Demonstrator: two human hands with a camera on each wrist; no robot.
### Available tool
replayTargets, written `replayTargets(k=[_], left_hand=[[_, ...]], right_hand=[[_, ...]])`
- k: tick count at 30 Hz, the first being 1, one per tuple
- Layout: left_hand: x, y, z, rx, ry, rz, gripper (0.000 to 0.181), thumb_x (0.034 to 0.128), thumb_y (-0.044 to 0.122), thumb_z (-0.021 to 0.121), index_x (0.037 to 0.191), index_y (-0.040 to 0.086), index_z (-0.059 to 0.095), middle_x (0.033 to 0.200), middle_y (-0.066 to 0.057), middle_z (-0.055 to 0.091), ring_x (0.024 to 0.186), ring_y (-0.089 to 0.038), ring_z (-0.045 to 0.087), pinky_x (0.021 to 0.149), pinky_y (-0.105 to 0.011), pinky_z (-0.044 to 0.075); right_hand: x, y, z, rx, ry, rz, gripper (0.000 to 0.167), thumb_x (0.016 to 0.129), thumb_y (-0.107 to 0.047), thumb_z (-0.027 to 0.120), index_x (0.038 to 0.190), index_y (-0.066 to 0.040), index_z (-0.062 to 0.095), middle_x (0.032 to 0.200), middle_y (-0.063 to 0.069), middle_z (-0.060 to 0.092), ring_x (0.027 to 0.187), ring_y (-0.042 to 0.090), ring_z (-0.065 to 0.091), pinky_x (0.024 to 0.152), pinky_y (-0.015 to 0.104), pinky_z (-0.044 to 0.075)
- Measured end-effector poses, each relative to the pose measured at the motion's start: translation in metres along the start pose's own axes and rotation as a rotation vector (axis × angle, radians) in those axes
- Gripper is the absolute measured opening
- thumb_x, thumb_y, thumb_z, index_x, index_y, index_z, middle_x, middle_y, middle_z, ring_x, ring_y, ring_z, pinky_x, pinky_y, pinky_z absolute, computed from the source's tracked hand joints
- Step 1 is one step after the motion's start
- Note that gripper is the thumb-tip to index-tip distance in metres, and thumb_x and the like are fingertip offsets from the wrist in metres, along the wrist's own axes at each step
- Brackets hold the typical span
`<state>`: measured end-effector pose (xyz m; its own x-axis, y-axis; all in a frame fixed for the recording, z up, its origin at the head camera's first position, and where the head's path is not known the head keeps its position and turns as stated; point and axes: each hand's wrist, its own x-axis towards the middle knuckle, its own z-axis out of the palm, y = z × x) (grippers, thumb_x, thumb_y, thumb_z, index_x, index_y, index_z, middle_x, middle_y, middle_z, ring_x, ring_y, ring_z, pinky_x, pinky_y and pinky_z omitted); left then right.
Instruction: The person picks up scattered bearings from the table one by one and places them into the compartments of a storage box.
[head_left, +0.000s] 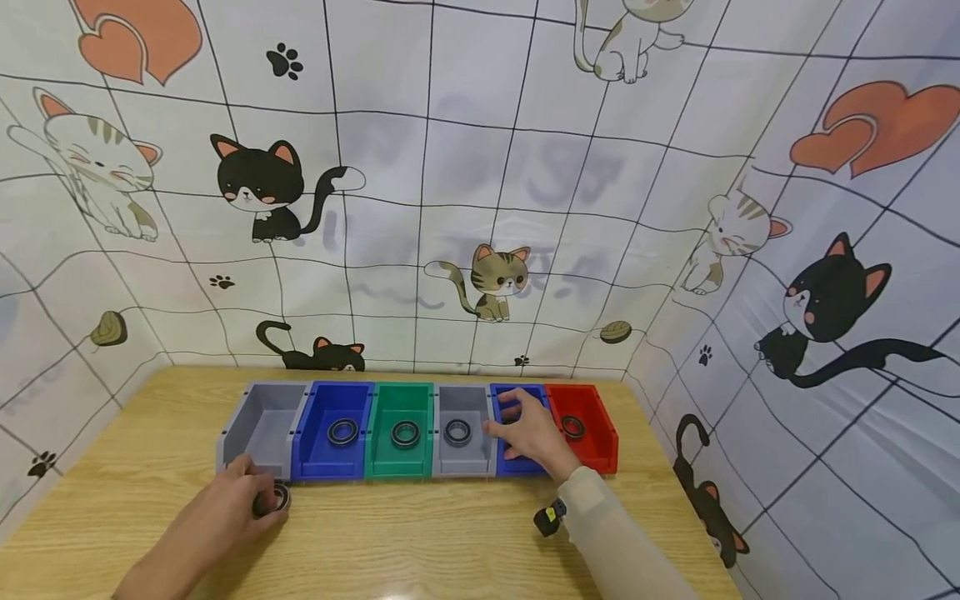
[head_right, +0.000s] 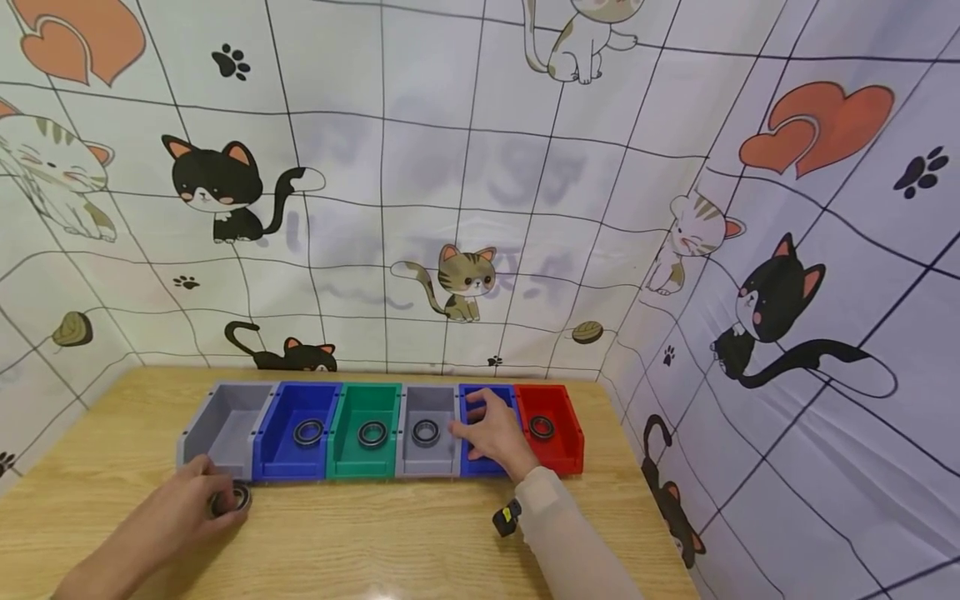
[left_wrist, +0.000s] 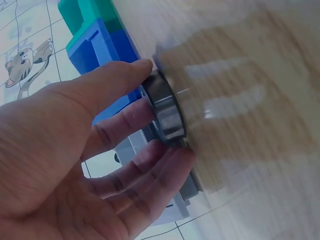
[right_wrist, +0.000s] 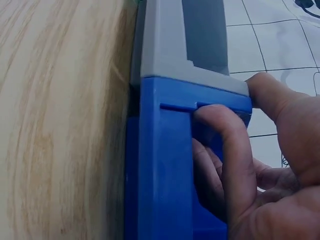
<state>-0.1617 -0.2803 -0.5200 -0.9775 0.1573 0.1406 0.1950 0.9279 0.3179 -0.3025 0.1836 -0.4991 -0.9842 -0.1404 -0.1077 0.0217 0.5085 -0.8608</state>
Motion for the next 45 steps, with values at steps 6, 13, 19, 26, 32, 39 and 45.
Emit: replayTargets(k=[6,13,19,26,32,39,45], left_hand=[[0.002,0.0033,-0.0028,-0.023,-0.032,0.011,0.038,0.0862,0.025,0.104,0.077,0.024,0.067,0.094,-0.001,0.055,0.08,-0.014,0.051,0.067,-0.028,0.047],[0.0021,0.0054,-0.0005,-0.022,-0.053,0.017,0.039,0.0862,0.022,0.104,0.077,0.024,0.066,0.092,0.0,0.054,0.079,-0.013,0.049,0.066,-0.026,0.044],[0.0004,0.0076,-0.0007,-0.016,-0.045,0.019,0.04,0.0862,0.02,0.104,0.078,0.025,0.065,0.092,0.0,0.052,0.078,-0.012,0.048,0.067,-0.025,0.045],[-0.0001,0.0085,0.0001,-0.006,-0.003,0.056,0.041,0.0835,0.02,0.106,0.077,0.025,0.065,0.092,0.002,0.053,0.078,-0.009,0.047,0.066,-0.025,0.044],[-0.0001,0.0082,-0.0001,-0.012,-0.007,0.065,0.042,0.0835,0.02,0.106,0.077,0.025,0.064,0.091,0.003,0.052,0.077,-0.007,0.046,0.066,-0.024,0.044],[0.0008,0.0087,0.0002,-0.007,-0.011,0.065,0.042,0.0841,0.02,0.106,0.08,0.024,0.064,0.09,0.003,0.053,0.077,-0.007,0.046,0.067,-0.025,0.046],[0.0017,0.0102,-0.0004,-0.005,0.01,0.074,0.043,0.0813,0.018,0.106,0.09,0.02,0.064,0.09,0.003,0.053,0.078,-0.007,0.045,0.067,-0.026,0.043]], right_hand=[[-0.0008,-0.0005,0.0008,-0.001,0.008,-0.003,0.066,0.101,-0.025,0.095,0.157,-0.009,0.063,0.152,0.026,0.07,0.077,0.022,0.082,0.067,0.038,0.073],[-0.0022,-0.001,0.0025,-0.015,0.025,-0.025,0.068,0.101,-0.023,0.095,0.159,-0.009,0.062,0.158,0.025,0.067,0.08,0.022,0.083,0.067,0.04,0.073],[-0.0014,-0.0014,0.0038,-0.044,0.043,-0.047,0.071,0.099,-0.023,0.097,0.16,-0.01,0.063,0.156,0.024,0.07,0.091,0.025,0.085,0.073,0.042,0.074],[-0.0008,-0.0002,0.0038,-0.082,0.076,-0.087,0.071,0.097,-0.024,0.099,0.158,-0.011,0.065,0.155,0.02,0.071,0.117,0.033,0.083,0.082,0.042,0.074],[-0.0012,0.0007,0.0036,-0.081,0.079,-0.101,0.072,0.096,-0.024,0.099,0.158,-0.01,0.065,0.156,0.02,0.071,0.107,0.027,0.085,0.08,0.042,0.074],[-0.0001,0.0024,0.0053,-0.083,0.081,-0.09,0.071,0.098,-0.023,0.097,0.159,-0.01,0.064,0.157,0.019,0.07,0.093,0.02,0.084,0.077,0.04,0.073],[-0.0002,0.002,0.0051,-0.082,0.079,-0.087,0.071,0.098,-0.023,0.097,0.159,-0.009,0.063,0.158,0.02,0.07,0.09,0.019,0.083,0.076,0.04,0.074]])
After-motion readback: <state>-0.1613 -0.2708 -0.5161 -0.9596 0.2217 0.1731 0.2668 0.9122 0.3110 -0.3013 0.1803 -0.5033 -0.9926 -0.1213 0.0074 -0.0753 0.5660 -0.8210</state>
